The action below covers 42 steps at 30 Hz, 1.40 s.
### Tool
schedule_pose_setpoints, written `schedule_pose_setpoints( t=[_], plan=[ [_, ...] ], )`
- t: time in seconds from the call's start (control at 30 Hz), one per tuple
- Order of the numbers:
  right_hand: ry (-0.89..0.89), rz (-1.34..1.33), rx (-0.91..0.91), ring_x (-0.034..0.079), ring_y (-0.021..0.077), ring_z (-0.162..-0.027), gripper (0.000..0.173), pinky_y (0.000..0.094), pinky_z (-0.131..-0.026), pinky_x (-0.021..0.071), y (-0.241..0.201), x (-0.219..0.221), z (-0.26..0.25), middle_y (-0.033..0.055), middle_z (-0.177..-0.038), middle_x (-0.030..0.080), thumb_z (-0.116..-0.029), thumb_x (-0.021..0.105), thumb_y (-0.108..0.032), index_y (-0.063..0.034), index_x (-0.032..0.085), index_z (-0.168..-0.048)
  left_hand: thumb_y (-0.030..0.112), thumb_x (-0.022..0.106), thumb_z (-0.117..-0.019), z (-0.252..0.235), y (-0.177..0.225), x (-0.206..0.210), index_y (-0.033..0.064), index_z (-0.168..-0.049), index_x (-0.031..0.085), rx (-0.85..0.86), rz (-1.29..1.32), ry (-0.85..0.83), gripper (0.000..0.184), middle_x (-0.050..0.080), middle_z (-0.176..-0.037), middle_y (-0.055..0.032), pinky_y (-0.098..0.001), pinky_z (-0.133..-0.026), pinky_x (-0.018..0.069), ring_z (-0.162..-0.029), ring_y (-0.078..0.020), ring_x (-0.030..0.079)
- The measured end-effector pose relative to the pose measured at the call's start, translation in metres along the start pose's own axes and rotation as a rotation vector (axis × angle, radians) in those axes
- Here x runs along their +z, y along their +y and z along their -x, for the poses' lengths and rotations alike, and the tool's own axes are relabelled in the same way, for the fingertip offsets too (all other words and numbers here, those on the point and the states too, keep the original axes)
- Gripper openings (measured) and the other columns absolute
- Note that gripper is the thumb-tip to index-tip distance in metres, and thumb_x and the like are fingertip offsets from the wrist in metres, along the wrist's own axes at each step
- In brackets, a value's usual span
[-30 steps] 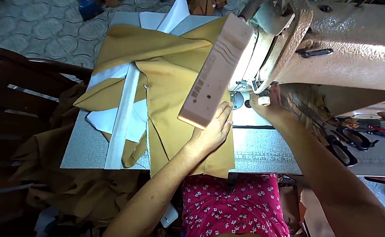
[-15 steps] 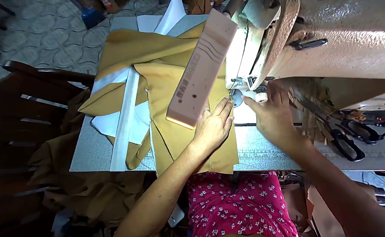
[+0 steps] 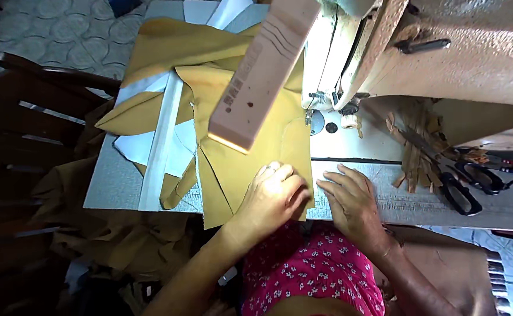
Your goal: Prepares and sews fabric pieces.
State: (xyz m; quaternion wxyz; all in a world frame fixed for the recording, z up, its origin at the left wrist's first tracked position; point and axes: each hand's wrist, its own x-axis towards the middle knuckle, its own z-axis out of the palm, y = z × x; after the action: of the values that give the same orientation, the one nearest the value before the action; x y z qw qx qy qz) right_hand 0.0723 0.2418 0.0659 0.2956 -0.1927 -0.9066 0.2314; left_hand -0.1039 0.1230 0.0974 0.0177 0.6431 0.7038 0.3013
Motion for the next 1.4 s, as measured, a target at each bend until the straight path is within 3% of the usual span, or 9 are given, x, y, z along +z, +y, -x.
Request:
schedule_pose_setpoints(
  t=[0.47, 0.63, 0.8, 0.93, 1.07, 1.17, 1.23, 1.3, 1.4],
  plan=[
    [-0.021, -0.016, 0.001, 0.060, 0.0401, -0.129, 0.026, 0.0616, -0.112, 0.0381, -0.017, 0.005, 0.039, 0.0152, -0.123, 0.073, -0.0918, 0.056, -0.004, -0.0101, 0.079, -0.101, 0.017, 0.068, -0.0962, 0.032, 0.010, 0.014, 0.0057, -0.086, 0.076, 0.132, -0.077, 0.145, 0.017, 0.073, -0.090, -0.0098, -0.0372, -0.076, 0.0478, -0.090, -0.0253, 0.067],
    [0.020, -0.008, -0.023, 0.066, 0.0323, -0.120, 0.028, 0.0546, -0.107, 0.0448, -0.016, 0.003, 0.022, 0.0137, -0.119, 0.074, -0.0973, 0.053, -0.011, -0.0121, 0.077, -0.111, 0.019, 0.054, -0.1056, 0.029, 0.005, 0.005, 0.0050, -0.089, 0.067, -0.173, 0.377, 0.373, 0.025, 0.069, -0.101, -0.0044, -0.0280, -0.093, 0.0536, -0.105, -0.0110, 0.065],
    [-0.042, 0.122, -0.070, 0.068, 0.0366, -0.106, 0.033, 0.0540, -0.086, 0.0508, -0.010, 0.009, 0.009, 0.0157, -0.119, 0.072, -0.0926, 0.055, -0.012, -0.0184, 0.078, -0.115, 0.014, 0.045, -0.1069, 0.027, 0.000, 0.000, 0.0148, -0.098, 0.065, -0.420, 0.684, 0.495, 0.022, 0.070, -0.106, 0.0091, -0.0221, -0.086, 0.0555, -0.099, -0.0009, 0.065],
    [-0.037, 0.132, -0.055, 0.068, 0.0352, -0.105, 0.032, 0.0516, -0.085, 0.0509, -0.010, 0.008, 0.012, 0.0125, -0.117, 0.074, -0.0927, 0.053, -0.013, -0.0176, 0.080, -0.110, 0.022, 0.050, -0.1060, 0.032, 0.004, 0.009, 0.0052, -0.088, 0.069, -0.161, 0.292, 0.195, 0.031, 0.073, -0.100, -0.0062, -0.0410, -0.107, 0.0453, -0.118, -0.0197, 0.064],
    [-0.040, 0.139, -0.058, 0.068, 0.0354, -0.105, 0.030, 0.0522, -0.085, 0.0509, -0.011, 0.007, 0.012, 0.0124, -0.117, 0.074, -0.0921, 0.054, -0.013, -0.0193, 0.080, -0.107, 0.033, 0.055, -0.1009, 0.012, -0.001, 0.008, 0.0129, -0.085, 0.076, -0.023, 0.073, -0.010, 0.033, 0.076, -0.098, -0.0029, -0.0493, -0.094, 0.0441, -0.111, -0.0241, 0.066],
    [-0.071, 0.150, -0.068, 0.068, 0.0379, -0.106, 0.033, 0.0543, -0.084, 0.0510, -0.011, 0.005, 0.012, 0.0141, -0.118, 0.073, -0.0917, 0.054, -0.013, -0.0203, 0.080, -0.110, 0.035, 0.050, -0.1027, -0.009, -0.016, 0.005, 0.0155, -0.109, 0.080, -0.117, 0.046, 0.018, 0.036, 0.071, -0.127, -0.0047, -0.0580, -0.103, 0.0389, -0.129, -0.0321, 0.058],
    [-0.073, 0.159, -0.076, 0.068, 0.0383, -0.106, 0.033, 0.0541, -0.085, 0.0514, -0.011, 0.004, 0.012, 0.0146, -0.118, 0.073, -0.0920, 0.055, -0.012, -0.0211, 0.080, -0.111, 0.044, 0.045, -0.1040, -0.016, -0.024, 0.006, 0.0240, -0.137, 0.068, -0.234, -0.053, -0.085, 0.045, 0.052, -0.155, -0.0027, -0.0763, -0.114, 0.0150, -0.149, -0.0457, 0.033],
    [-0.073, 0.163, -0.081, 0.068, 0.0379, -0.104, 0.032, 0.0531, -0.085, 0.0517, -0.010, 0.004, 0.011, 0.0147, -0.117, 0.073, -0.0926, 0.055, -0.011, -0.0216, 0.080, -0.111, 0.051, 0.048, -0.1012, -0.018, -0.028, 0.009, 0.0277, -0.143, 0.063, -0.293, -0.085, -0.144, 0.050, 0.045, -0.160, -0.0028, -0.0849, -0.108, 0.0038, -0.151, -0.0511, 0.026],
    [-0.082, 0.170, -0.082, 0.068, 0.0372, -0.103, 0.033, 0.0523, -0.084, 0.0513, -0.010, 0.003, 0.008, 0.0140, -0.115, 0.073, -0.0923, 0.054, -0.011, -0.0223, 0.080, -0.110, 0.051, 0.052, -0.0994, -0.016, -0.029, 0.013, 0.0273, -0.141, 0.065, -0.293, -0.085, -0.118, 0.049, 0.048, -0.158, -0.0041, -0.0853, -0.107, 0.0043, -0.150, -0.0511, 0.029]
  ],
)
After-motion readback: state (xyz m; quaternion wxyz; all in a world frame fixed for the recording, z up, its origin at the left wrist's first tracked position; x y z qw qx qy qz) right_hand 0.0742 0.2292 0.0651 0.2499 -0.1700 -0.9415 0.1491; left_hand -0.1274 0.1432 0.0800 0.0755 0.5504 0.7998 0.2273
